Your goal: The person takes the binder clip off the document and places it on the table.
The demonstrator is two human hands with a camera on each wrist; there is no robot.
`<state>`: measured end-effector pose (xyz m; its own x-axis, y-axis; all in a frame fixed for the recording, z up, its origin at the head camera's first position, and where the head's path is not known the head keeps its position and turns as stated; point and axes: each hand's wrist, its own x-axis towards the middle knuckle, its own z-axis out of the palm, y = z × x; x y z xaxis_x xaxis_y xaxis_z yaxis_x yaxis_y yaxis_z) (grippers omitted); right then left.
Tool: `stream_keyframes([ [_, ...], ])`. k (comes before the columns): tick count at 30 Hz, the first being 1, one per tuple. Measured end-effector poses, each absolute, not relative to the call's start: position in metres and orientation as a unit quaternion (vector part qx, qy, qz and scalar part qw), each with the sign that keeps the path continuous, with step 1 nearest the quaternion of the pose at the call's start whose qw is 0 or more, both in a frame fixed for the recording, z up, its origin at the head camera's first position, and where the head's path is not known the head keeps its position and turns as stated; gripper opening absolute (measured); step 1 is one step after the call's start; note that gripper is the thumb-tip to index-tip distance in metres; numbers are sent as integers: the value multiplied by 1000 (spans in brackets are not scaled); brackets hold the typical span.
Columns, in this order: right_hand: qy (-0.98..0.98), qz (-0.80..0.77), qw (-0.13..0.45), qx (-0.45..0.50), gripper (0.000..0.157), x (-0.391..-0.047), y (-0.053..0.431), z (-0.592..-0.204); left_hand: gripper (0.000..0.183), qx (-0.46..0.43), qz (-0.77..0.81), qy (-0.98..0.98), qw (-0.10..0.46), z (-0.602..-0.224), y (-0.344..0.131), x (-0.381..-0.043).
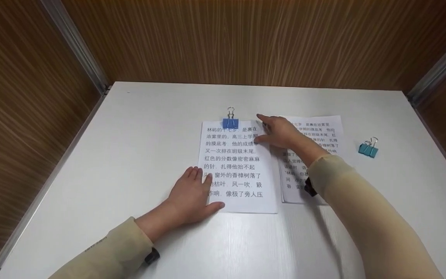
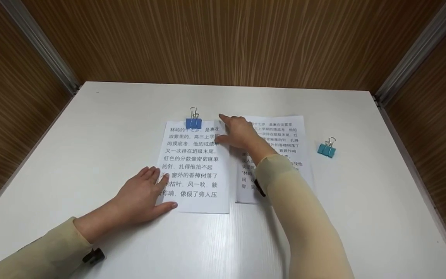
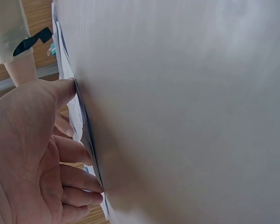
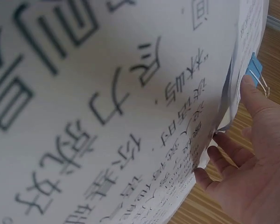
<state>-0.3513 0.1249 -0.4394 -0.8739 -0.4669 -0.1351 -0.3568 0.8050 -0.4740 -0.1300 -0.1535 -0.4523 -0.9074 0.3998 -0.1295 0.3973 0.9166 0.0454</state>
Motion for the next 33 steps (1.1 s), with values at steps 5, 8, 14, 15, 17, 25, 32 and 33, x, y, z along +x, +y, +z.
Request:
stream_keyframes([
  [5, 933, -252, 125, -224, 92, -347, 124, -437, 95, 205, 18, 976, 68, -452, -153, -130],
  [8, 928, -273, 120, -222, 86, -343, 122, -435, 94, 205, 24, 976, 68, -452, -153, -130],
  [14, 896, -369, 123, -213, 72, -340, 120, -434, 93, 206, 27, 976, 65, -451, -153, -129],
  [15, 890, -383, 127, -212, 70, -340, 120, -435, 93, 206, 26, 976, 64, -451, -153, -129],
  [17, 879, -405, 135, -212, 65, -340, 119, -436, 94, 206, 24, 976, 63, -452, -153, -130],
  [25, 832, -498, 155, -190, 55, -334, 120, -437, 94, 205, 18, 976, 64, -454, -154, -131],
  [32, 758, -607, 173, -164, 57, -324, 120, -435, 94, 202, 37, 976, 72, -450, -157, -131],
  [33, 750, -617, 173, -162, 57, -322, 120, -435, 94, 200, 40, 976, 74, -450, -158, -130],
])
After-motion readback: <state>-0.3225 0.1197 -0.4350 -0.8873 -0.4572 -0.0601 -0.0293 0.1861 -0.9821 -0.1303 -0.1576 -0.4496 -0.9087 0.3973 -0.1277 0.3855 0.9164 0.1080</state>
